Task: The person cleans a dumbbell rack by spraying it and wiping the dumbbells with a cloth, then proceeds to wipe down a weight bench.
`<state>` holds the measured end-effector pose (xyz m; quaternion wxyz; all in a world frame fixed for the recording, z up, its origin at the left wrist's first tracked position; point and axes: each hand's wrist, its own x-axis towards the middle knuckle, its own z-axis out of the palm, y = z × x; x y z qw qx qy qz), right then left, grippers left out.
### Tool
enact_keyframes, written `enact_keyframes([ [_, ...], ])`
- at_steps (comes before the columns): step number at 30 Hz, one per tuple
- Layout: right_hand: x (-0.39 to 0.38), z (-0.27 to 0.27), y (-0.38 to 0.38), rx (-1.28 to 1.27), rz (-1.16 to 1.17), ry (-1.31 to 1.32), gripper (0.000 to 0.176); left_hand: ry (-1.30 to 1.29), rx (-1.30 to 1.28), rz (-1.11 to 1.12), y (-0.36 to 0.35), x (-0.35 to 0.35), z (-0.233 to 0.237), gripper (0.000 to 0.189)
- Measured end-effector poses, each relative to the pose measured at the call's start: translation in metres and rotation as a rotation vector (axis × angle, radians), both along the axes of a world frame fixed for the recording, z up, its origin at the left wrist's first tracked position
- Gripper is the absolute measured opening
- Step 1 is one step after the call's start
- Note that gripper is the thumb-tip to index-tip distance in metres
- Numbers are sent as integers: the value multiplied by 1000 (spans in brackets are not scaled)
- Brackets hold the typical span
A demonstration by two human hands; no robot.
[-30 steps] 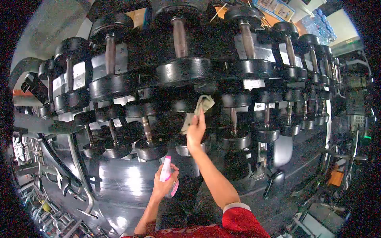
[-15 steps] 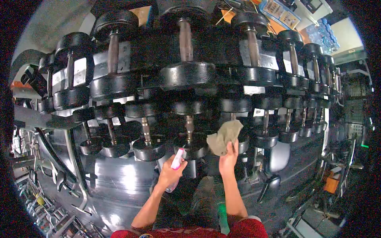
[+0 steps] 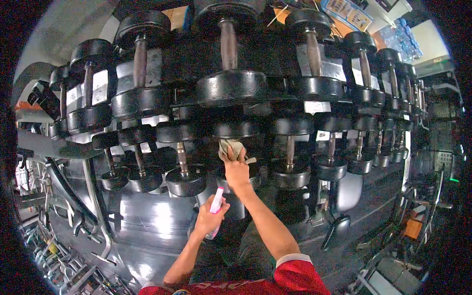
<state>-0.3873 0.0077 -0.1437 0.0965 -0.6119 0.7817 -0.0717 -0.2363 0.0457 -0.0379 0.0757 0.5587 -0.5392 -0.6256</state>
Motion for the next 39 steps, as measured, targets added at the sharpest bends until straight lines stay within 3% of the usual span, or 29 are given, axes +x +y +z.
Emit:
enact_keyframes([
  [1,-5,11,1,1,-2,2,47,11,17,27,2,4,-1,24],
  [4,-32,42,13,408,198,-345,41,19,104,56,1,13,5,25],
  [8,-72,64,2,554,135,-550,26,43,80,94,0,25,8,24],
  [10,-78,82,-17,552,22,-532,31,43,84,133,2,33,6,24],
  [12,-59,94,-30,389,-45,-496,28,51,82,152,4,42,-1,24],
  [14,-29,88,-40,402,67,-377,30,67,73,167,5,46,-6,24],
  [15,-13,61,-34,327,102,-363,28,58,82,175,6,48,-6,24],
  [16,3,58,-41,511,134,-311,32,47,88,182,6,49,-6,24],
  [17,15,-9,-30,546,192,-307,38,39,101,189,7,50,-4,24],
  [20,48,-30,-33,664,160,-172,29,36,78,182,4,50,7,24],
  [24,42,-24,-25,602,105,-215,29,-19,92,156,9,51,5,25],
  [30,-55,57,20,481,242,-713,30,53,93,150,15,54,2,26],
  [34,-93,94,2,741,57,-315,27,37,101,160,19,57,0,26],
  [36,-102,50,-2,758,-18,-100,27,33,94,168,18,58,0,26],
  [39,-87,-1,1,713,5,-210,29,51,95,175,22,61,-3,26],
])
